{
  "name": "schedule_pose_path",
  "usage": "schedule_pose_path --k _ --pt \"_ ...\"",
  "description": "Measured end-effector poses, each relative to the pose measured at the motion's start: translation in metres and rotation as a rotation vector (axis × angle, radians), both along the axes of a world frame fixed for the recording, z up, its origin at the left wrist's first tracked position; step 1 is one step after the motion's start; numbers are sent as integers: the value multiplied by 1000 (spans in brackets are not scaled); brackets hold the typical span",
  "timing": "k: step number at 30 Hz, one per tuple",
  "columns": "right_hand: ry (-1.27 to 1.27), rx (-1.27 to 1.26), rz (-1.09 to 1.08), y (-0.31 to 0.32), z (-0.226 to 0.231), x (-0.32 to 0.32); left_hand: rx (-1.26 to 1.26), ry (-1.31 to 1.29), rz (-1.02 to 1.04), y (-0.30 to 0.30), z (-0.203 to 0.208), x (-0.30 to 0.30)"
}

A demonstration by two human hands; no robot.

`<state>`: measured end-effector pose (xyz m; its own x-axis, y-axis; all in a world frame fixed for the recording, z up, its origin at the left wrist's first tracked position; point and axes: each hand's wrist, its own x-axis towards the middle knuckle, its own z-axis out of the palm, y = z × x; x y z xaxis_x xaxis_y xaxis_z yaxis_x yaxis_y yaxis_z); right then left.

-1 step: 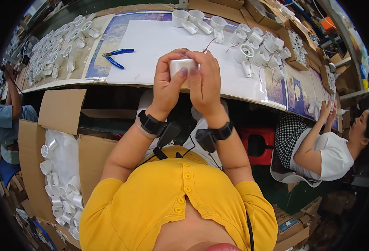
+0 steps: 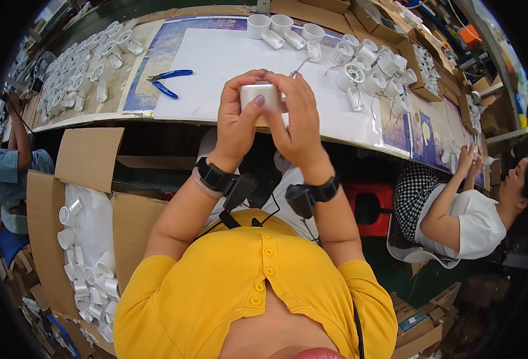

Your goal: The person picks up a white plastic housing and a fan, threads the wires through the housing, and snaps the fan into place. They then pick up blue shears to trim the plastic on another housing before fitting a fan into it.

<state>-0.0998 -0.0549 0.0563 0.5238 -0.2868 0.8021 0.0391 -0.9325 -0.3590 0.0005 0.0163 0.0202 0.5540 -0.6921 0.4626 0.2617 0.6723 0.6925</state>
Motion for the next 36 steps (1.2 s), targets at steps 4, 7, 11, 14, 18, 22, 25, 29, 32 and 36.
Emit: schedule_pose_path --k 4,7,11,14,18,22,25,29,32,36 --pt "158 70 93 -1 16 -18 0 75 -132 4 2 12" --pt "158 3 95 -7 14 -15 -2 88 -140 5 0 14" --pt "161 -65 58 -8 13 -14 22 136 -154 5 1 14" --pt "167 -68 58 -10 13 -14 75 81 -120 6 2 15" --pt "168 -5 115 -21 7 -19 156 -79 -39 9 14 12" --pt "98 287 256 -19 -12 -19 145 -34 -38 7 26 7" --pt "-1 732 459 -8 -18 -15 126 92 -51 8 26 9" --pt "126 382 309 -1 -11 -9 118 -24 174 11 16 14" --pt "-211 939 592 22 -13 5 146 -555 530 12 12 11" --pt "-218 853 515 33 -25 19 179 -499 612 11 6 8"
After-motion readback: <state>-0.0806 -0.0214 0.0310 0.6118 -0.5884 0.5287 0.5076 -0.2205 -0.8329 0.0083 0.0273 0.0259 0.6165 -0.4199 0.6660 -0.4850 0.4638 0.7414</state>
